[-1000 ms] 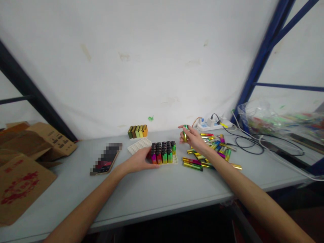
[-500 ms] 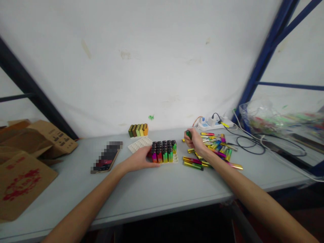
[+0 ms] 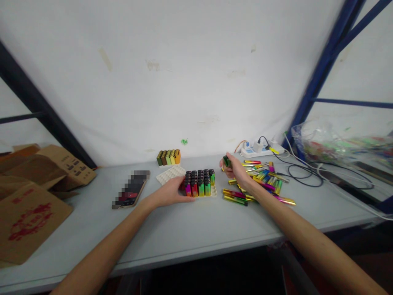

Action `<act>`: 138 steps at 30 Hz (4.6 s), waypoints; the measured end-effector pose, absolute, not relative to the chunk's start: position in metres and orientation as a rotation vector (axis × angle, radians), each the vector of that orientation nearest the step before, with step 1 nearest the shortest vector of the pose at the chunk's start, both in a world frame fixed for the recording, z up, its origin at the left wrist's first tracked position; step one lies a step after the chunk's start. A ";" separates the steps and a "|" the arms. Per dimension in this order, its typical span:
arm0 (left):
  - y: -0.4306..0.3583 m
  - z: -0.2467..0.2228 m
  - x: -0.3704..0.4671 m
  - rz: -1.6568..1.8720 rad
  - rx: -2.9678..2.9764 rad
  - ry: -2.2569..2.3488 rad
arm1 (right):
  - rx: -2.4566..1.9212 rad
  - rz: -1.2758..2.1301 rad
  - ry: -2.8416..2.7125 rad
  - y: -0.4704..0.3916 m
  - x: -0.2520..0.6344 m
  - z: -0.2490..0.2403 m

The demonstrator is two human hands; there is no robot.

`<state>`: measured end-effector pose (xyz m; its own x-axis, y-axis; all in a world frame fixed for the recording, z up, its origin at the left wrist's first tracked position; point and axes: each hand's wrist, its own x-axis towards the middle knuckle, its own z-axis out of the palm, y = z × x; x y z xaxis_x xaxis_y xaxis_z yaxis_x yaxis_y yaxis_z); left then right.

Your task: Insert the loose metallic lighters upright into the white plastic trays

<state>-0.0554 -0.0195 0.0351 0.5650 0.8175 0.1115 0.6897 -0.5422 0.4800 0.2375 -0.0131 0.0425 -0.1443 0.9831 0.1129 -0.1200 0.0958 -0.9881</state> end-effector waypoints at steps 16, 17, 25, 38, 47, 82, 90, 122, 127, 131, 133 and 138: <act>-0.021 0.037 -0.054 0.466 2.389 1.164 | -1.055 0.702 -1.852 -0.028 0.243 0.052; -0.021 0.036 -0.054 0.468 2.390 1.154 | -1.055 0.687 -1.900 -0.029 0.243 0.051; -0.020 0.036 -0.054 0.465 2.397 1.151 | -1.041 0.480 -2.139 -0.024 0.246 0.045; -0.021 0.038 -0.054 0.475 2.394 1.158 | -1.021 0.453 -2.165 -0.021 0.253 0.047; -0.023 0.041 -0.053 0.435 2.373 1.254 | -1.381 -0.118 -2.270 0.017 0.304 0.022; -0.020 0.036 -0.054 0.441 2.409 1.204 | -1.138 0.575 -1.781 -0.008 0.261 0.046; -0.021 0.038 -0.053 0.477 2.392 1.184 | -0.955 1.169 -1.524 -0.016 0.248 0.050; -0.023 0.040 -0.053 0.483 2.378 1.154 | -1.000 0.680 -1.651 -0.028 0.242 0.056; -0.022 0.039 -0.054 0.478 2.363 1.156 | -0.987 0.706 -1.790 -0.033 0.243 0.056; -0.022 0.039 -0.054 0.468 2.373 1.162 | -0.988 0.614 -2.007 -0.033 0.244 0.049; -0.022 0.040 -0.054 0.463 2.375 1.163 | -1.002 0.558 -2.088 -0.032 0.245 0.046; -0.023 0.040 -0.053 0.454 2.384 1.161 | -1.033 0.519 -2.151 -0.032 0.248 0.045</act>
<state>-0.0527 -0.0232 0.0404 0.5919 0.8003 0.0960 0.6530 -0.5459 0.5250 0.2483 -0.0316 0.0451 -0.4490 0.7947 0.4085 0.5210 0.6043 -0.6029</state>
